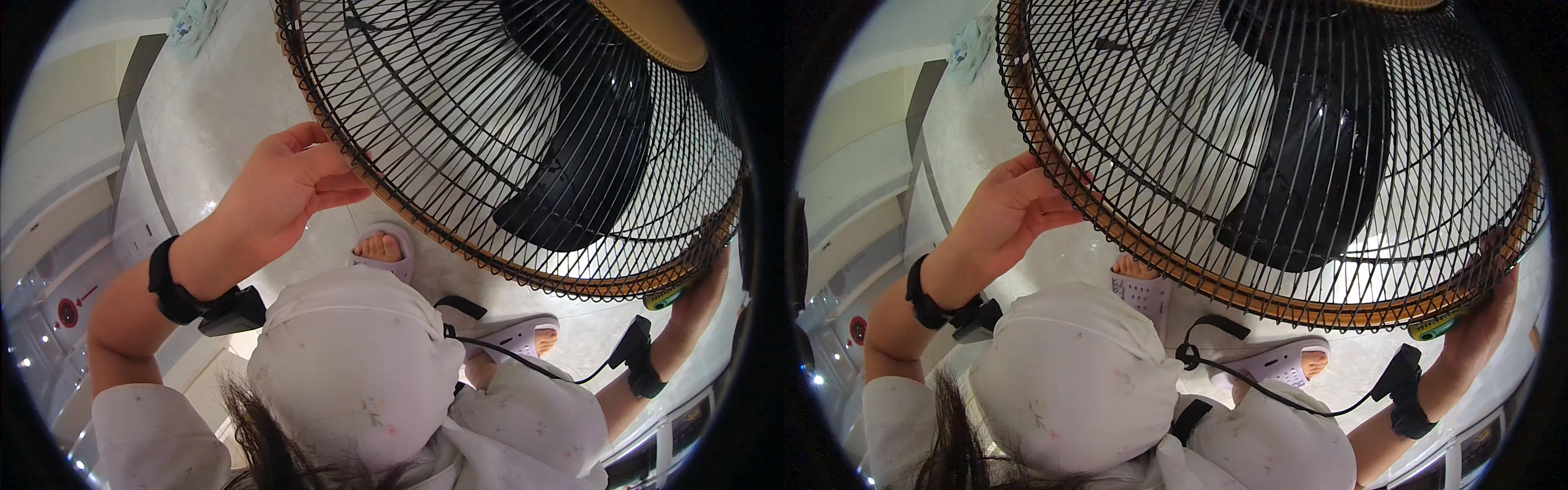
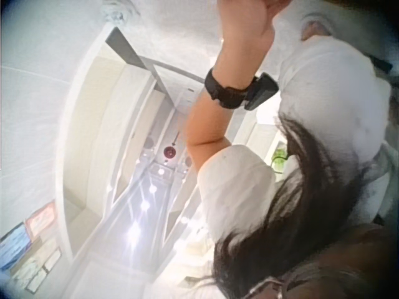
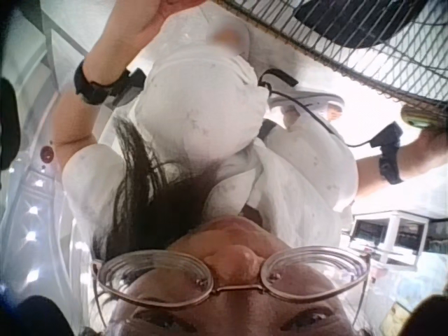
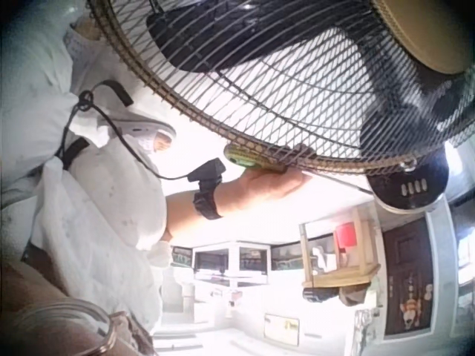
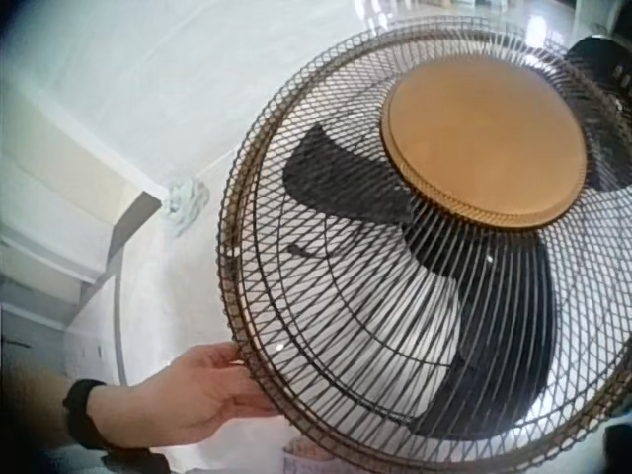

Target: The person assembles a standing fan by attaching the fan blade to the motor hub, securing it with a nut, and then attaching the front wire cage. The person uses a screwdriver to tighten the cage screws.

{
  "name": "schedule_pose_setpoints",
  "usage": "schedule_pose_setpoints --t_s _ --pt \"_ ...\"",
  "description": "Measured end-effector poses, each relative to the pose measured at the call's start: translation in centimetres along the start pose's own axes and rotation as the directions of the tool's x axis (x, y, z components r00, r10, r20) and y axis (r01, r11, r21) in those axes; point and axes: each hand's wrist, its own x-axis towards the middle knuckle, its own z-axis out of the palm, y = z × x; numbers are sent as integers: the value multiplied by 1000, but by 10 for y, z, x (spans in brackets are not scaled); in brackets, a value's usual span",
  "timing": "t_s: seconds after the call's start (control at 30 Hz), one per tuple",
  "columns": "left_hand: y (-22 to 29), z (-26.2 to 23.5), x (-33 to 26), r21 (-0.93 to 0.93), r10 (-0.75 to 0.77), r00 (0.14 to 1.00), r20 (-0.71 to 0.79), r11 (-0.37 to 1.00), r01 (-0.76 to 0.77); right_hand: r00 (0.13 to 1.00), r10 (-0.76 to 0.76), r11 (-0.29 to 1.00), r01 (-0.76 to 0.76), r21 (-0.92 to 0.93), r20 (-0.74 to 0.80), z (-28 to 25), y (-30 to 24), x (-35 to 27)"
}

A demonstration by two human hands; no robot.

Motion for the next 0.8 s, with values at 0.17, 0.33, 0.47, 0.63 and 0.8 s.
schedule_pose_setpoints --t_s 0.17,0.33,0.47,0.63,0.8 --pt "-14 -4 8 -72 105 994 25 992 -103 996 -88 984 88 -156 6 2 2 -3" --pt "-28 -15 13 -330 195 969 152 934 -136 997 -71 996 69 -50 -25 5 -3 -2" --pt "-41 -18 26 -293 308 937 164 922 -252 989 -127 978 138 -157 78 6 -5 0" --pt "-44 -15 37 -347 367 921 131 887 -304 991 -126 983 131 -127 43 5 1 2" --pt "-33 -16 40 -392 361 925 119 873 -291 994 -93 995 95 -24 48 4 2 7"
